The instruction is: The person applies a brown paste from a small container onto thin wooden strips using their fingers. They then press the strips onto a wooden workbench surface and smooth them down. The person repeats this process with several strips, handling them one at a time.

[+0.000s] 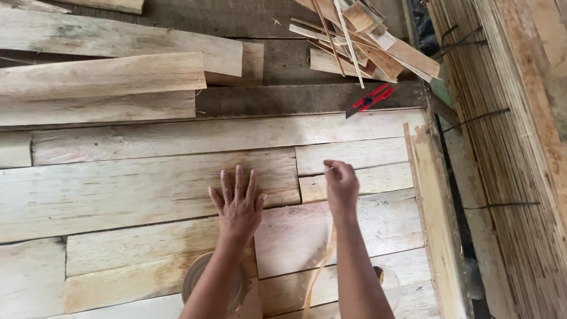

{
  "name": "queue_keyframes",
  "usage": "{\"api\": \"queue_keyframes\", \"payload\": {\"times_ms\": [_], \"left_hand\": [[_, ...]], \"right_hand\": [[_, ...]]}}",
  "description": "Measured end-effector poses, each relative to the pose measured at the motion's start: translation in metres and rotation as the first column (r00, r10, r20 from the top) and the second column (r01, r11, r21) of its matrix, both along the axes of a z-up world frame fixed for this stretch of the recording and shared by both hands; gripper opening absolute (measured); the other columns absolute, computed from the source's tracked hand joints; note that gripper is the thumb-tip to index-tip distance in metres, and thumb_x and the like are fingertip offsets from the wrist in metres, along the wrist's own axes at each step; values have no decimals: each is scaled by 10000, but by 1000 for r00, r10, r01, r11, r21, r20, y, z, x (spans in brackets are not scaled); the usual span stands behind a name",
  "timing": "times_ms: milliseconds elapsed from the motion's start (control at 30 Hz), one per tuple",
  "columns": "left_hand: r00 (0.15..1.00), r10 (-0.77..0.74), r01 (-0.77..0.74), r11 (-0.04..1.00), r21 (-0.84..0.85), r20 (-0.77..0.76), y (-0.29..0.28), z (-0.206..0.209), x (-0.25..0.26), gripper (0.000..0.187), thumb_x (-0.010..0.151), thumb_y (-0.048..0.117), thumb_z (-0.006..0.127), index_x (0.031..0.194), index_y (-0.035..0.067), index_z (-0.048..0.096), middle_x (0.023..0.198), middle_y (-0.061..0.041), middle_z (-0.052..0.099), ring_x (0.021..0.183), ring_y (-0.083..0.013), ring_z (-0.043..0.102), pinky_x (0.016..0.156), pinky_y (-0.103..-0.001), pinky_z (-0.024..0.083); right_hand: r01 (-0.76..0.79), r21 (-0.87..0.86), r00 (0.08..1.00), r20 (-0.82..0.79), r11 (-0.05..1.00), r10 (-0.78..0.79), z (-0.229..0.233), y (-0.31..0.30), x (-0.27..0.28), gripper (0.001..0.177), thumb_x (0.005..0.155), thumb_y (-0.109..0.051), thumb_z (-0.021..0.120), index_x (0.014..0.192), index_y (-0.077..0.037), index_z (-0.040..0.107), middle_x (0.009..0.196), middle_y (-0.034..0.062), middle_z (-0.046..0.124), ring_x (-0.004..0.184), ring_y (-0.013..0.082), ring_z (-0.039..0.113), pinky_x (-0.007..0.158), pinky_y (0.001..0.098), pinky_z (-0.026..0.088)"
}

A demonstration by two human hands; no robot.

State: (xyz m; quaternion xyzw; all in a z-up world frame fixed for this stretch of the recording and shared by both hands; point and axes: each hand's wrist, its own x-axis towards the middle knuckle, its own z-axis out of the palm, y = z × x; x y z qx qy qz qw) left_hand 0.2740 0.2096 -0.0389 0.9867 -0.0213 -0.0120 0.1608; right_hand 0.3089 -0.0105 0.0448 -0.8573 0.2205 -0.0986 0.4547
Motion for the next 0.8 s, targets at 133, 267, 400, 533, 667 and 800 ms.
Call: {"api": "queue_keyframes", "payload": {"times_ms": [133, 267, 400, 533, 667, 800], "left_hand": [[988, -1, 10, 999, -53, 156, -4, 0, -2, 652, 996, 479, 490, 1599, 275, 348, 1708, -99, 213, 1554, -457, 109, 1149, -739, 25], [986, 55, 0, 945, -328, 158, -38, 21, -8, 303, 1006, 405, 556, 1251, 227, 534, 1364, -41, 408, 1234, -282, 331, 927, -446, 211], [801, -333, -435, 246, -866, -497, -53, 123, -25, 507, 1042, 479, 447, 773, 110, 669, 701, -32, 636, 613, -143, 523, 594, -251, 407], [626, -531, -606, 129, -785, -571, -47, 153, -18, 822, 855, 714, 322, 1078, 24, 709, 994, -120, 688, 923, -237, 633, 931, -396, 509], [686, -393, -597, 176, -783, -612, -48, 128, -22, 504, 961, 591, 461, 832, 137, 638, 826, -50, 639, 739, -154, 511, 695, -310, 383], [664, -435, -610, 158, -777, -609, -39, 124, -23, 354, 927, 491, 676, 716, 208, 650, 685, 64, 578, 593, -54, 410, 609, -241, 304]], "right_hand": [[-23, 220, 995, 100, 975, 1, 43, -9, -17, 177, 962, -48, 623, 1100, 5, 721, 1118, 160, 665, 1069, 280, 681, 997, 406, 523], [-452, 201, 824, 466, 869, 321, 49, -8, -40, 104, 924, -20, 656, 985, -18, 740, 880, 124, 674, 835, 231, 684, 1042, 516, 504], [-845, -13, 424, 592, 534, 686, 65, 9, -76, 127, 909, -102, 541, 921, -89, 667, 769, 0, 610, 707, 121, 490, 731, 337, 493], [-890, 55, 397, 581, 453, 710, 90, 26, -96, 142, 861, -111, 526, 833, -107, 666, 795, 3, 528, 870, 207, 530, 1018, 471, 473], [-907, 28, 372, 520, 420, 769, 99, 24, -106, 149, 750, -33, 526, 784, -82, 663, 766, 54, 592, 716, 228, 582, 674, 368, 487], [-909, -14, 354, 500, 417, 790, 97, 21, -111, 122, 712, -62, 535, 745, -108, 643, 734, 41, 592, 693, 218, 614, 647, 357, 482]]}}
